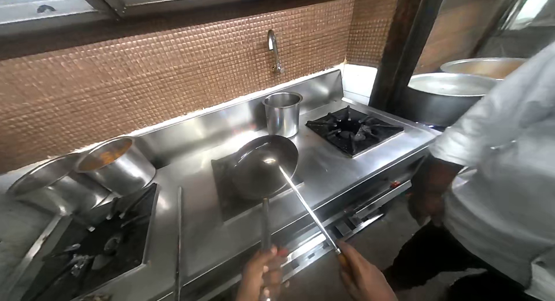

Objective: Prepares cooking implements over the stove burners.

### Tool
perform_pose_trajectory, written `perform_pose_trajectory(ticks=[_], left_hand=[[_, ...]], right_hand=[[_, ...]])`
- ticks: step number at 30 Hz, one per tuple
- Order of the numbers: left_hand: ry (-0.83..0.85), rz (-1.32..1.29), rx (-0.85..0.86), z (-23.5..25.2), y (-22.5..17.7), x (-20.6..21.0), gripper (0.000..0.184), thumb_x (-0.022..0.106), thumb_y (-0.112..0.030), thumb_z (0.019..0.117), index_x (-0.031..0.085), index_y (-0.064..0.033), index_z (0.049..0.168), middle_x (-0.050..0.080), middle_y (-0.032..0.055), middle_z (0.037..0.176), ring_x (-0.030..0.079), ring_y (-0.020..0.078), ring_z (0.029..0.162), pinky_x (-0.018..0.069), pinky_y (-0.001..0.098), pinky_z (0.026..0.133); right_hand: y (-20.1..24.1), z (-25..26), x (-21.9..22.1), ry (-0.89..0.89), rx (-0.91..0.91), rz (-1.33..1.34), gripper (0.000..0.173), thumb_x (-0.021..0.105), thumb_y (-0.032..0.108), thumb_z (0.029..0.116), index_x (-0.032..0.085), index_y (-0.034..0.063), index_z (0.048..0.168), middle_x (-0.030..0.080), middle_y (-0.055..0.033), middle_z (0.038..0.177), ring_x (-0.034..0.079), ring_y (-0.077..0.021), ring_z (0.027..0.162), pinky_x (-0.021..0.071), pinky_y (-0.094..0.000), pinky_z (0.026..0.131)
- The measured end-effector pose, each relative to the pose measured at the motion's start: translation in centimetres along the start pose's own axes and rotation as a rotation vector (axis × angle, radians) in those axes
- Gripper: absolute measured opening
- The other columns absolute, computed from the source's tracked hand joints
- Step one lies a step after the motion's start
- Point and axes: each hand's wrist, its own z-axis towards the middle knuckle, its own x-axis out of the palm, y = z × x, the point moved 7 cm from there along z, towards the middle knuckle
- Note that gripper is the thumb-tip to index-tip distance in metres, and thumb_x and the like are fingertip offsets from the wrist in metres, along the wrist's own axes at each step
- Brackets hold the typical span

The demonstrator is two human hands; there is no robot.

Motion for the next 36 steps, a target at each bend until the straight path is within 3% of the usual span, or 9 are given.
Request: perform_pose_trajectory(ticks=[6, 12, 23, 36], left_hand=[[-0.136, 0.059, -0.06, -1.4, -3.5, 0.8, 0.03, 0.035, -0.015, 0.1078, 0.055, -0.0137, 0.085, 0.045, -0.0082, 0.057, 0.039, -0.0036, 0.038, 0.0349, 0.0094, 0.035], [-0.324, 0.118, -0.071, -2.4, -7.1, 2.2, 0.022, 0.039, -0.013, 0.1077, 0.053, -0.0102, 0.09, 0.045, -0.0057, 0.058, 0.038, -0.0038, 0.037, 0.033, 0.0088, 0.033], [-0.334, 0.07, -0.075, -3.3, -10.2, 2.5, 0.021, 0.039, -0.012, 0.1076, 0.051, -0.0089, 0.092, 0.045, -0.0046, 0.059, 0.039, -0.0036, 0.038, 0.0341, 0.0084, 0.033], [-0.502, 0.309, -0.026, -2.3, -11.2, 0.0, 0.015, 0.042, -0.012, 0.1088, 0.049, -0.0097, 0.096, 0.042, -0.004, 0.058, 0.037, -0.0009, 0.038, 0.0326, 0.0114, 0.033]], right_hand=[[0.9, -0.2, -0.8, -0.001, -0.02, 0.087, 0.06, 0.066, 0.02, 0.0901, 0.052, 0.0101, 0.147, 0.068, -0.0179, 0.125, 0.071, -0.0368, 0.099, 0.0571, -0.0605, 0.082], [0.6, -0.9, -0.6, -0.028, -0.053, 0.129, 0.058, 0.068, 0.02, 0.0897, 0.054, 0.0058, 0.145, 0.07, -0.0184, 0.117, 0.071, -0.0343, 0.093, 0.0576, -0.0579, 0.083], [0.6, -0.2, -0.6, -0.01, -0.076, 0.11, 0.06, 0.068, 0.02, 0.0887, 0.054, 0.0041, 0.145, 0.07, -0.0197, 0.117, 0.071, -0.0358, 0.095, 0.057, -0.0597, 0.084], [0.2, -0.1, -1.7, -0.025, -0.076, 0.132, 0.058, 0.067, 0.02, 0.09, 0.054, 0.0013, 0.144, 0.07, -0.0207, 0.116, 0.071, -0.0363, 0.095, 0.0565, -0.0594, 0.085]])
